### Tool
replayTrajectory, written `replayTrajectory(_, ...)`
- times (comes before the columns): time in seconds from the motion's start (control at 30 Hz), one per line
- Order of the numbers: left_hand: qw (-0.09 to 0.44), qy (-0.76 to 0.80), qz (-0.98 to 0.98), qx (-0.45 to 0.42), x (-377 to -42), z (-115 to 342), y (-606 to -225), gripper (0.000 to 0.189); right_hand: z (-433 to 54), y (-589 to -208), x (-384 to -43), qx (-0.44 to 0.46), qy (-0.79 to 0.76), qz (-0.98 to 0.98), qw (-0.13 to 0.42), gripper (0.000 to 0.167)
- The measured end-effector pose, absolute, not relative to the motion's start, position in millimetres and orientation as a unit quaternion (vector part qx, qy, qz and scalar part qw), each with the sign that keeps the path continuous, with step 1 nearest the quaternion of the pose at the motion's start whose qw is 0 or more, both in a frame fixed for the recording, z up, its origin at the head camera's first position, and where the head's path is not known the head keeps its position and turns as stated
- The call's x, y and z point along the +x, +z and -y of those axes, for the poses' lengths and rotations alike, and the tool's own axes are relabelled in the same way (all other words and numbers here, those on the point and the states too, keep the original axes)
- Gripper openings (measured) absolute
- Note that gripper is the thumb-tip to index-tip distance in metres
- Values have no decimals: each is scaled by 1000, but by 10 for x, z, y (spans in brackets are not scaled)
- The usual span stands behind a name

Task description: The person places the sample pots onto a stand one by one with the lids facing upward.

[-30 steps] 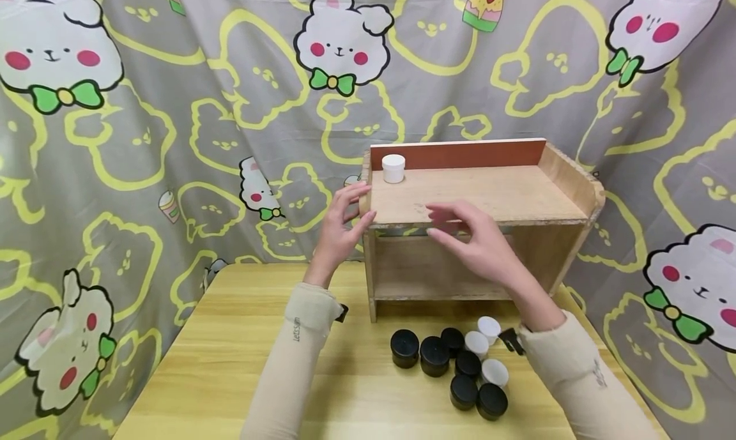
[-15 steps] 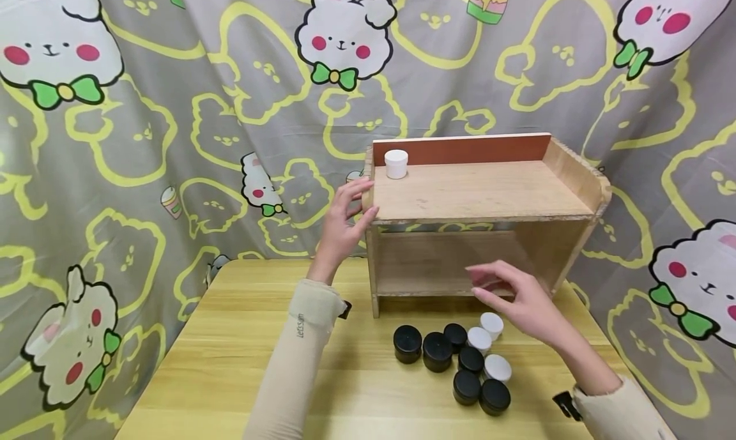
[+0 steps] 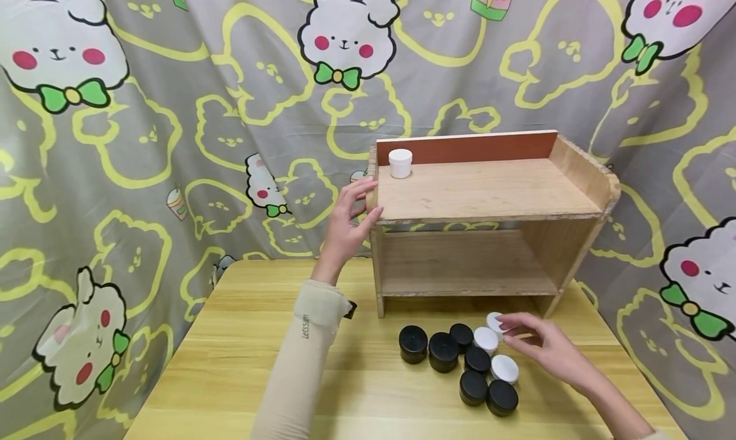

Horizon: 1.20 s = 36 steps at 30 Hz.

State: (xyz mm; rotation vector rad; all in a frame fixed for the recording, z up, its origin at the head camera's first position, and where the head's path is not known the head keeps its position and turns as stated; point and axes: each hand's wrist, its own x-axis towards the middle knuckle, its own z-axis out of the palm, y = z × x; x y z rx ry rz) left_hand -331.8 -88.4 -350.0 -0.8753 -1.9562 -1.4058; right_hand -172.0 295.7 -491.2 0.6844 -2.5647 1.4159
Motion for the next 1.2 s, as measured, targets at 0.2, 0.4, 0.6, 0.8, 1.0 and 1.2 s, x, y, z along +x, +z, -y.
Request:
replayTrajectory(0.2, 285, -524, 733, -328, -3309, 884, -3492, 44, -3114, -5136, -1677, 212, 480, 851, 2, 35)
replayTrajectory(0.4, 283, -524, 732, -332, -3319, 889, -3480, 44, -3239, -5316, -1663, 217, 490, 843, -52, 40)
replayTrajectory(0.6, 280, -517, 740, -327, -3314, 889, -3485, 45, -3308, -5439, -1654, 235, 511, 820, -107, 43)
replayTrajectory(0.8, 283, -514, 743, -322, -3309, 908, -3503, 45, -3330, -5481, -1661, 255, 532, 795, -144, 44)
replayTrajectory(1.0, 286, -514, 741, -324, -3305, 908, -3497, 45, -3306, -5511, -1677, 275, 565, 758, -173, 51)
replayTrajectory(1.2, 284, -512, 741, -327, -3309, 915, -3505, 46, -3290, -5540, -1680, 287, 558, 759, -171, 51)
